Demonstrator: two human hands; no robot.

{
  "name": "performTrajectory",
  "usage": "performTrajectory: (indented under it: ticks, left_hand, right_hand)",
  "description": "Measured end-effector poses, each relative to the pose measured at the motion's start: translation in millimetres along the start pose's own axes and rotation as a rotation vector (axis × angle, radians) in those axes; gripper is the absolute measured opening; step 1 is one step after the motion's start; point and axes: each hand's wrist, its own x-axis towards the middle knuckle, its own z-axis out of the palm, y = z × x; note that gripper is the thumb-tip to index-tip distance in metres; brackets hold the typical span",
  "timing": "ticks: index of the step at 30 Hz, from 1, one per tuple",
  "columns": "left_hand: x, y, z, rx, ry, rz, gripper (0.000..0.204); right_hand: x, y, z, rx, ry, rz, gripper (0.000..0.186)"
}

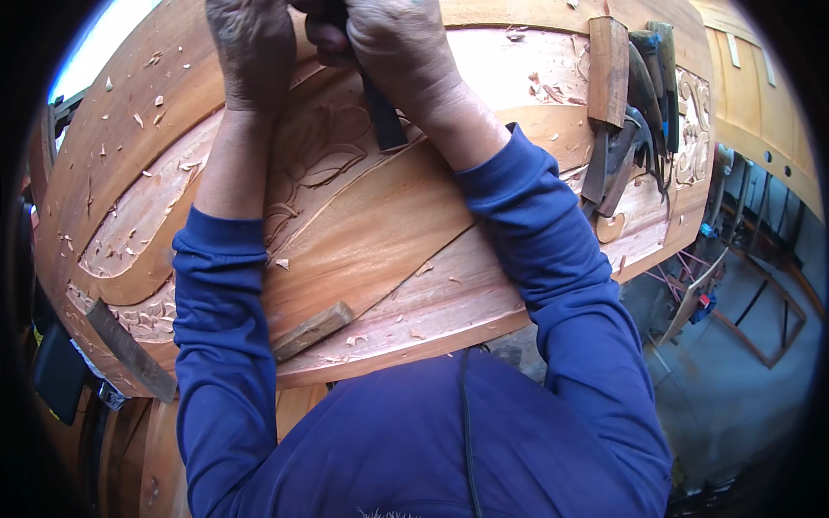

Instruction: The person carves decorative floral patterns into a large wooden board using a chisel and a wooden mallet, occasionally clearing away shavings by hand.

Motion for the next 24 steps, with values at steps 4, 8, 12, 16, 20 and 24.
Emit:
performTrajectory:
  ticks: [4, 8, 12, 16, 20, 24]
  left_hand:
    - [-4, -3, -10, 0.558, 0.346, 0.208, 0.026]
    - [4, 20, 14, 0.657, 0.512, 0.136, 0.030]
    - [-7, 14, 1, 0.430, 0.376, 0.074, 0.043]
    - [-1, 5, 11, 0.414, 0.416, 0.048, 0.050]
    - [1, 10, 20, 0.414, 0.375, -0.087, 0.054]
    - [5, 9, 20, 0.339, 0.291, -0.170, 0.057]
  right_hand:
    - [13, 19, -13, 0.078, -0.256, 0.052, 0.023]
    - [7, 20, -12, -0.030, -0.260, 0.132, 0.026]
    - [7, -12, -36, 0.329, -0.510, 0.307, 0.058]
    - [18, -12, -41, 0.040, 0.082, -0.052, 0.031]
    - [3, -4, -20, -0.061, 0.107, -0.156, 0.029]
    - [-1, -4, -21, -0.036, 0.002, -0.232, 0.025]
